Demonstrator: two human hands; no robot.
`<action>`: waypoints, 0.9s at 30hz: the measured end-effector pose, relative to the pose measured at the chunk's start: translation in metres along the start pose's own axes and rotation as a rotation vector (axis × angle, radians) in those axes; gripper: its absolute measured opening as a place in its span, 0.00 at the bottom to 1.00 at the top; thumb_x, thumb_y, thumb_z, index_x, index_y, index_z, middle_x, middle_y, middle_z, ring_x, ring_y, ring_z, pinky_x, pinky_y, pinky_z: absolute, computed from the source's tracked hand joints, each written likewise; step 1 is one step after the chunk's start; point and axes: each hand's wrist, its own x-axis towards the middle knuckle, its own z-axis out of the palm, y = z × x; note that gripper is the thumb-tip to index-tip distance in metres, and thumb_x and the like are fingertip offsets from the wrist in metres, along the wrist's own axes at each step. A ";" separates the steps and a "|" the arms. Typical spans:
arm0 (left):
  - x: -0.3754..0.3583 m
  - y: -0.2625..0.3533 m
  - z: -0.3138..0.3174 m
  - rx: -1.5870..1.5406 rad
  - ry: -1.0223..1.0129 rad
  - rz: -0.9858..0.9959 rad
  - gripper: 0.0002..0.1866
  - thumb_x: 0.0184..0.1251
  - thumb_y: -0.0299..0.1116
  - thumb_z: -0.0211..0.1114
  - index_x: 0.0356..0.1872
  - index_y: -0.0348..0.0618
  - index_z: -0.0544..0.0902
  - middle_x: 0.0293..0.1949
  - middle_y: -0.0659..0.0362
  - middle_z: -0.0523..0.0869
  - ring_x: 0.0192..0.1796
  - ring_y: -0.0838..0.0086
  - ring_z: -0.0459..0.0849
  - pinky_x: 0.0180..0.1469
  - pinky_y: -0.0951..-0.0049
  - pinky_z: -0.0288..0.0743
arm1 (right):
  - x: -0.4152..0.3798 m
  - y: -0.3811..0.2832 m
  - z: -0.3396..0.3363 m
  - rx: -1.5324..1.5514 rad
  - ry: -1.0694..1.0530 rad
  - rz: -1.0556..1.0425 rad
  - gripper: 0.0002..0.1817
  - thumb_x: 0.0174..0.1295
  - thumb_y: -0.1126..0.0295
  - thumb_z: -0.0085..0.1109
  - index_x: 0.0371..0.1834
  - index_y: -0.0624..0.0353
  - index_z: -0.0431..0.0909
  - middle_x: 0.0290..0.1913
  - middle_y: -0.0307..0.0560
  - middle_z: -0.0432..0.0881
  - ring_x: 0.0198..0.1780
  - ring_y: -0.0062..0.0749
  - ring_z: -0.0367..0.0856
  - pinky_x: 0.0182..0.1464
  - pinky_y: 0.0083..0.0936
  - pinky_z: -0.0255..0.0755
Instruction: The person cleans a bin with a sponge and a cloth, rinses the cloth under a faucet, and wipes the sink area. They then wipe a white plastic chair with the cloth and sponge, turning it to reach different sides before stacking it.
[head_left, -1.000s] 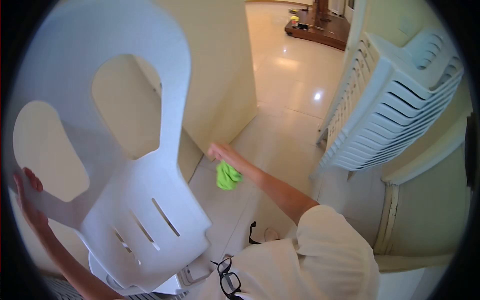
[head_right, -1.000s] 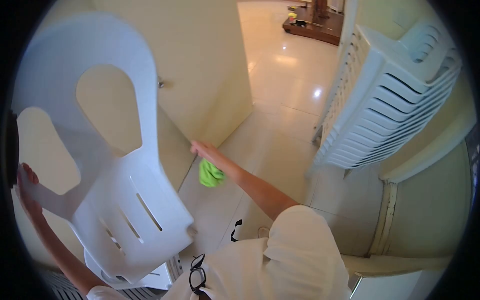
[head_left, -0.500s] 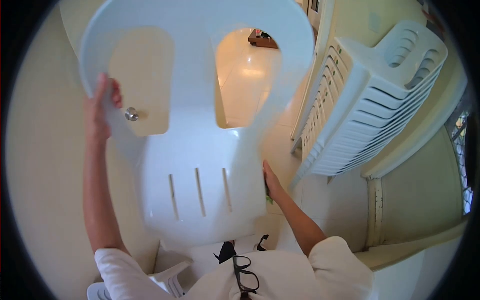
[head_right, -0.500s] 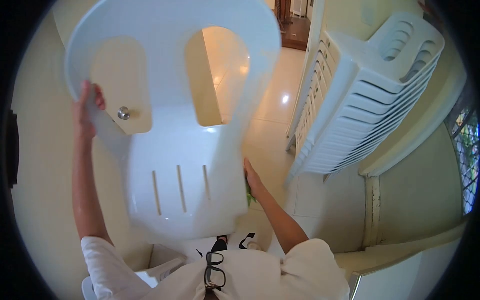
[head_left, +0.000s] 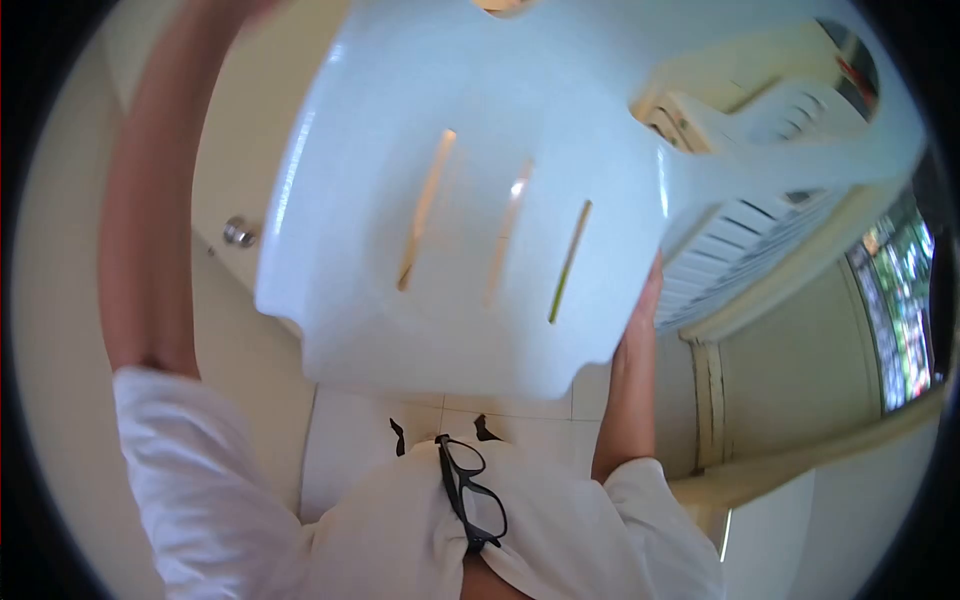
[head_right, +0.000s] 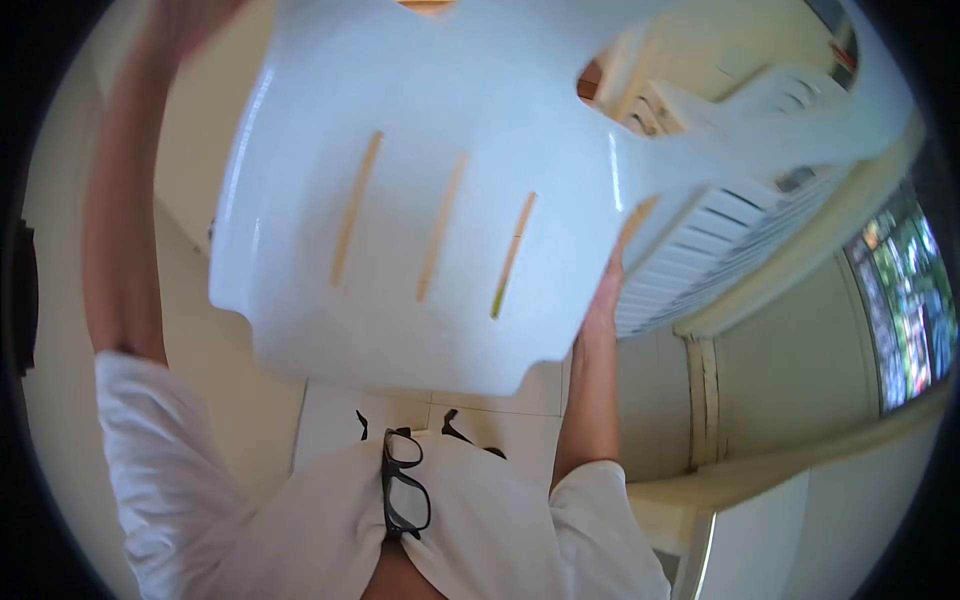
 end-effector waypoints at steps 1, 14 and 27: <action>-0.015 -0.057 -0.013 0.021 -0.041 -0.127 0.29 0.63 0.50 0.58 0.57 0.39 0.71 0.53 0.51 0.76 0.56 0.66 0.72 0.60 0.66 0.63 | -0.001 -0.007 0.006 -0.081 0.002 -0.026 0.27 0.69 0.51 0.38 0.60 0.59 0.67 0.50 0.48 0.77 0.50 0.35 0.77 0.49 0.28 0.75; 0.027 -0.196 0.028 -0.611 -0.093 -0.495 0.22 0.60 0.45 0.61 0.47 0.37 0.78 0.42 0.52 0.82 0.42 0.69 0.82 0.46 0.69 0.76 | 0.038 -0.023 0.042 -0.256 -0.002 -0.164 0.30 0.70 0.46 0.36 0.59 0.60 0.69 0.49 0.45 0.77 0.47 0.23 0.75 0.49 0.21 0.72; 0.256 -0.219 0.034 -0.767 -0.139 -0.352 0.29 0.63 0.52 0.55 0.56 0.39 0.74 0.52 0.53 0.80 0.53 0.62 0.78 0.56 0.63 0.72 | 0.129 -0.068 0.118 -0.075 -0.250 -0.598 0.24 0.71 0.49 0.40 0.30 0.60 0.70 0.25 0.30 0.66 0.28 0.12 0.60 0.31 0.15 0.58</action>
